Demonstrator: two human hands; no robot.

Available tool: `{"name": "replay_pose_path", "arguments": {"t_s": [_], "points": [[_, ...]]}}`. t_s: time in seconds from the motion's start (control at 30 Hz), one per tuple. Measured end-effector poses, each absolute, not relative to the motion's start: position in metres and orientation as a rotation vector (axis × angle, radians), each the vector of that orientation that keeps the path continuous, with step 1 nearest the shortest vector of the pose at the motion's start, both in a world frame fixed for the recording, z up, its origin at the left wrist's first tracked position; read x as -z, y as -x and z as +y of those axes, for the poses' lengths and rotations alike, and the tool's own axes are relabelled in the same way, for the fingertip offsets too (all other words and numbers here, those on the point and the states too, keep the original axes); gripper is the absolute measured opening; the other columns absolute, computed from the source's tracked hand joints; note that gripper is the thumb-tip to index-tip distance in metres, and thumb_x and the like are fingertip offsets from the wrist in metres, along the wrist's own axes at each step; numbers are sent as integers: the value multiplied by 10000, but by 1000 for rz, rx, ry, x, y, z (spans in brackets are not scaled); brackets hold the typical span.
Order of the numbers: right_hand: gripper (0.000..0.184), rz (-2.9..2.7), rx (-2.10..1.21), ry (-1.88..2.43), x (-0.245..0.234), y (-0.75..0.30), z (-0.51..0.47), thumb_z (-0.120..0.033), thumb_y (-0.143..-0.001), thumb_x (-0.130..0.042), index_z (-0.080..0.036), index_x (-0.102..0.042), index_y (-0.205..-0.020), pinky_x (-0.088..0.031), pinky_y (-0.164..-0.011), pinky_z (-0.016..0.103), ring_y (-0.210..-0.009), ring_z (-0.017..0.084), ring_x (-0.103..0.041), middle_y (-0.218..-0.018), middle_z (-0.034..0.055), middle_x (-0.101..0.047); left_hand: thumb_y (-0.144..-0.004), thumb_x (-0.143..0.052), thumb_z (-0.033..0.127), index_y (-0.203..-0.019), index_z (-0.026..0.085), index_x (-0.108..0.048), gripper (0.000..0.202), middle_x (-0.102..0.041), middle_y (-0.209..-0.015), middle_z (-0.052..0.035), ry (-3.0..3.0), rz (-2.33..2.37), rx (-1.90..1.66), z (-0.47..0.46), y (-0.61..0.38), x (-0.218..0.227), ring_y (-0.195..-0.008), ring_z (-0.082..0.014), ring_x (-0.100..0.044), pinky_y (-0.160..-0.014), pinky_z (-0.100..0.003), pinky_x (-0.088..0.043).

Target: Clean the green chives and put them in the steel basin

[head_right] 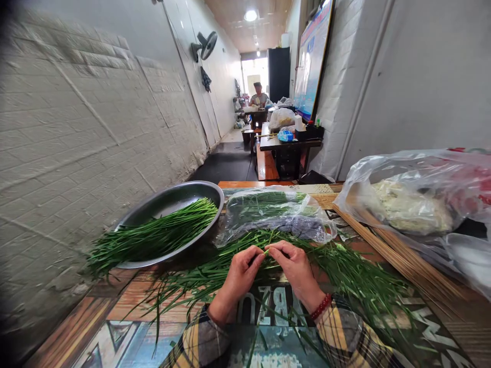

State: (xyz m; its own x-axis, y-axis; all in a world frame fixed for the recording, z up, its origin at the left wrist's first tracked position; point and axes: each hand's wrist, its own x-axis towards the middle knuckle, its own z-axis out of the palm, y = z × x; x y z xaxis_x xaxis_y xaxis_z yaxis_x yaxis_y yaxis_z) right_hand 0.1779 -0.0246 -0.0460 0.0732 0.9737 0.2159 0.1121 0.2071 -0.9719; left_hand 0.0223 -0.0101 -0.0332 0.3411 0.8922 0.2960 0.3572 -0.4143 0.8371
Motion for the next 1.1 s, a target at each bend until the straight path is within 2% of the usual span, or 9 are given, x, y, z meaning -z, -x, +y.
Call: {"name": "replay_pose_path", "arguments": {"t_s": [0.2, 0.4, 0.6, 0.77, 0.97, 1.03, 1.1], "points": [[248, -1027, -1104, 1040, 61, -170, -20, -436, -824, -621, -197, -680, -856, -496, -648, 293, -723, 173, -600, -823, 47, -684, -898, -480, 313, -656, 161, -527, 290, -477, -623, 21, -1955, 1098, -964, -10, -24, 38, -601, -105, -399, -583, -226, -296], [216, -837, -970, 1005, 62, -195, -10, -432, -831, -612, -219, -612, -795, -433, -542, 278, -583, 145, -508, -740, 19, -613, -899, -464, 305, -655, 161, -502, 285, -462, -622, 21, -1923, 1158, -979, -9, -21, 34, -614, -107, -404, -601, -232, -293], [316, -1211, -680, 1226, 49, -212, -14, -457, -890, -516, -208, -588, -709, -441, -627, 280, -658, 159, -528, -677, 5, -575, -889, -469, 378, -723, 160, -527, 280, -459, -605, 27, -1691, 1106, -1041, -4, -20, 37, -593, -102, -400, -569, -221, -308], [218, -1469, -508, 1258, 45, -204, -19, -377, -863, -561, -219, -682, -953, -493, -725, 316, -842, 194, -611, -952, 59, -674, -855, -514, 433, -895, 151, -545, 286, -576, -657, 8, -1365, 961, -959, -3, -20, 35, -526, -82, -432, -516, -205, -317], [135, -1605, -568, 1220, 41, -184, -26, -309, -843, -604, -222, -681, -911, -509, -686, 293, -768, 172, -629, -853, 36, -671, -827, -577, 402, -849, 150, -543, 255, -596, -675, 3, -1336, 888, -925, -6, -23, 29, -527, -78, -466, -527, -207, -347], [103, -1652, -504, 1200, 40, -181, -27, -297, -850, -603, -225, -676, -839, -501, -692, 297, -749, 171, -623, -803, 27, -668, -835, -568, 381, -835, 150, -537, 233, -592, -669, 4, -1356, 875, -925, -6, -23, 30, -522, -78, -464, -528, -209, -351], [151, -1680, -447, 1198, 40, -182, -27, -298, -871, -582, -228, -656, -759, -491, -695, 302, -730, 172, -615, -749, 20, -659, -852, -545, 362, -830, 148, -536, 215, -597, -674, 0, -1375, 869, -911, -6, -22, 30, -523, -79, -461, -533, -212, -355]]}}
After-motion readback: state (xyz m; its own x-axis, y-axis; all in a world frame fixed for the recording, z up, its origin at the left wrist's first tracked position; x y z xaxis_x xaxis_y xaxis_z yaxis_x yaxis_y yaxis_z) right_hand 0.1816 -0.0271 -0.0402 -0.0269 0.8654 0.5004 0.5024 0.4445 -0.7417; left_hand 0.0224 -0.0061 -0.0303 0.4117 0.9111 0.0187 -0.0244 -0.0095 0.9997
